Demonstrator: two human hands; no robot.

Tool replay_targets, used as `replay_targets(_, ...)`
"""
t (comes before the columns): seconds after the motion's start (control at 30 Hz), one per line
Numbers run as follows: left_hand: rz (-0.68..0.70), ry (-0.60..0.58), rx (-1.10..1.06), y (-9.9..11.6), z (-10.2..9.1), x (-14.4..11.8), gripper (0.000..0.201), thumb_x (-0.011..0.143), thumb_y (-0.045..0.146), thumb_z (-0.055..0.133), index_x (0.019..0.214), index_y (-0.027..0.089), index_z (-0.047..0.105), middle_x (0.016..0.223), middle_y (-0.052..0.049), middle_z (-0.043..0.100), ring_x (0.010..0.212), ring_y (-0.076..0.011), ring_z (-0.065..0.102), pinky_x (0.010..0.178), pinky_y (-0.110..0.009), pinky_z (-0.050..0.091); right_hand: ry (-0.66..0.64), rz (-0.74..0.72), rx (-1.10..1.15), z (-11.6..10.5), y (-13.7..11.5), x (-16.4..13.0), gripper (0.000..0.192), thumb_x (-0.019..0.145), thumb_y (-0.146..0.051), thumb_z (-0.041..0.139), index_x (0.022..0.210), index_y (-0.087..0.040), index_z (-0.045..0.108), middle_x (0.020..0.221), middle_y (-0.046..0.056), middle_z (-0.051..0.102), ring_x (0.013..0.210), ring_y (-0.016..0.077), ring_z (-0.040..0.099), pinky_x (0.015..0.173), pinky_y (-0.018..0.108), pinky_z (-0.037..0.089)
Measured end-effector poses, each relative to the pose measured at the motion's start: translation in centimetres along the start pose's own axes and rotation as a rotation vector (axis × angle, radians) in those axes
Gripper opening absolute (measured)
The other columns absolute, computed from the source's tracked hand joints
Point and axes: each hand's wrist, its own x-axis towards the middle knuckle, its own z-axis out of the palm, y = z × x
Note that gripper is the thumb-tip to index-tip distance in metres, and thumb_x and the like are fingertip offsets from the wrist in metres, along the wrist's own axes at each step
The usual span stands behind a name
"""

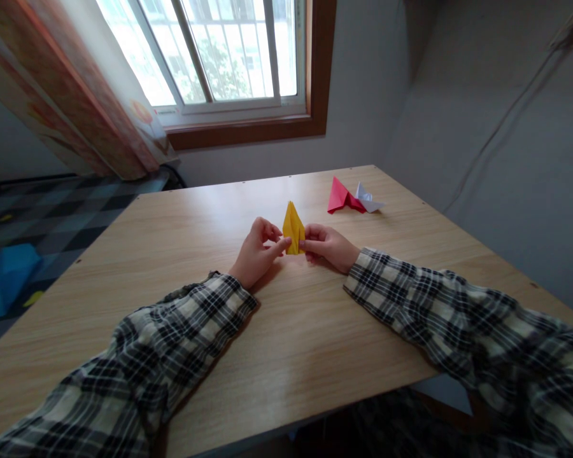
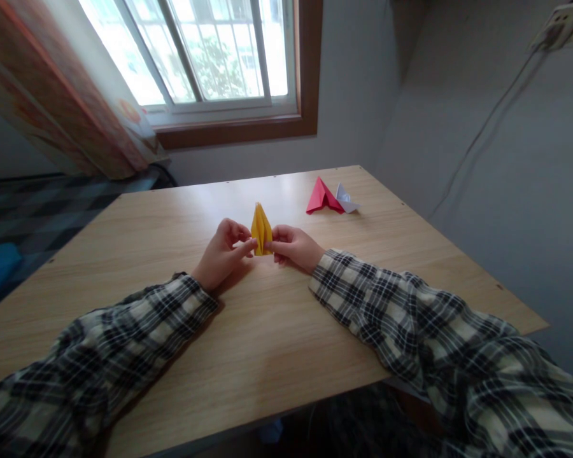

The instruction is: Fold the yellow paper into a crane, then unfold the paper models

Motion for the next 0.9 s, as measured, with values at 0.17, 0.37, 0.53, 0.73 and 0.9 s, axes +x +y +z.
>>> replay_targets(0.17, 0.132, -0.022, 0.227, 0.22, -0.25, 0.01, 0.017, 0.084, 0.027, 0.065, 0.076, 0.017, 0.053, 0.087, -0.001, 0.050, 0.078, -0.0125, 0.049, 0.060, -0.022, 0.047, 0.001, -0.005, 0.013, 0.11, 0.07, 0.05, 0.030, 0.073, -0.037, 0.079, 0.083, -0.019, 0.057, 0.061, -0.006, 0.058, 0.051, 0.0067, 0.054, 0.047, 0.018, 0.043)
replay_targets(0.37, 0.217, -0.054, 0.340, 0.33, -0.20, -0.10, 0.016, 0.090, 0.027, 0.059, 0.078, 0.017, 0.059, 0.088, -0.003, 0.054, 0.075, -0.0125, 0.051, 0.061, -0.023, 0.047, 0.007, -0.014, 0.009, 0.07, 0.13, 0.07, 0.031, 0.073, -0.037, 0.079, 0.083, -0.018, 0.057, 0.061, -0.006, 0.058, 0.051, 0.0062, 0.053, 0.046, 0.017, 0.043)
replay_targets(0.53, 0.213, -0.095, 0.314, -0.25, -0.31, -0.02, 0.024, 0.093, 0.038, 0.058, 0.081, 0.017, 0.059, 0.088, -0.003, 0.052, 0.078, -0.0140, 0.053, 0.061, -0.024, 0.051, 0.008, -0.037, 0.001, 0.00, 0.21, 0.12, 0.030, 0.076, -0.035, 0.078, 0.091, -0.018, 0.058, 0.068, -0.005, 0.060, 0.052, 0.0066, 0.054, 0.047, 0.018, 0.045)
replay_targets(0.73, 0.174, -0.129, 0.308, -0.17, -0.23, -0.09, 0.025, 0.088, 0.042, 0.066, 0.092, 0.017, 0.063, 0.093, -0.004, 0.055, 0.079, -0.0140, 0.056, 0.060, -0.024, 0.055, 0.012, -0.048, -0.016, -0.05, 0.35, 0.17, 0.028, 0.077, -0.033, 0.077, 0.091, -0.018, 0.058, 0.069, -0.005, 0.060, 0.053, 0.0068, 0.054, 0.047, 0.019, 0.045)
replay_targets(0.9, 0.202, -0.089, 0.293, -0.44, -0.28, -0.02, 0.019, 0.088, 0.034, 0.065, 0.082, 0.016, 0.062, 0.091, -0.004, 0.055, 0.078, -0.0134, 0.055, 0.058, -0.022, 0.054, 0.019, -0.051, -0.012, -0.05, 0.48, 0.22, 0.032, 0.076, -0.035, 0.078, 0.093, -0.018, 0.057, 0.070, -0.005, 0.059, 0.052, 0.0060, 0.054, 0.047, 0.018, 0.045)
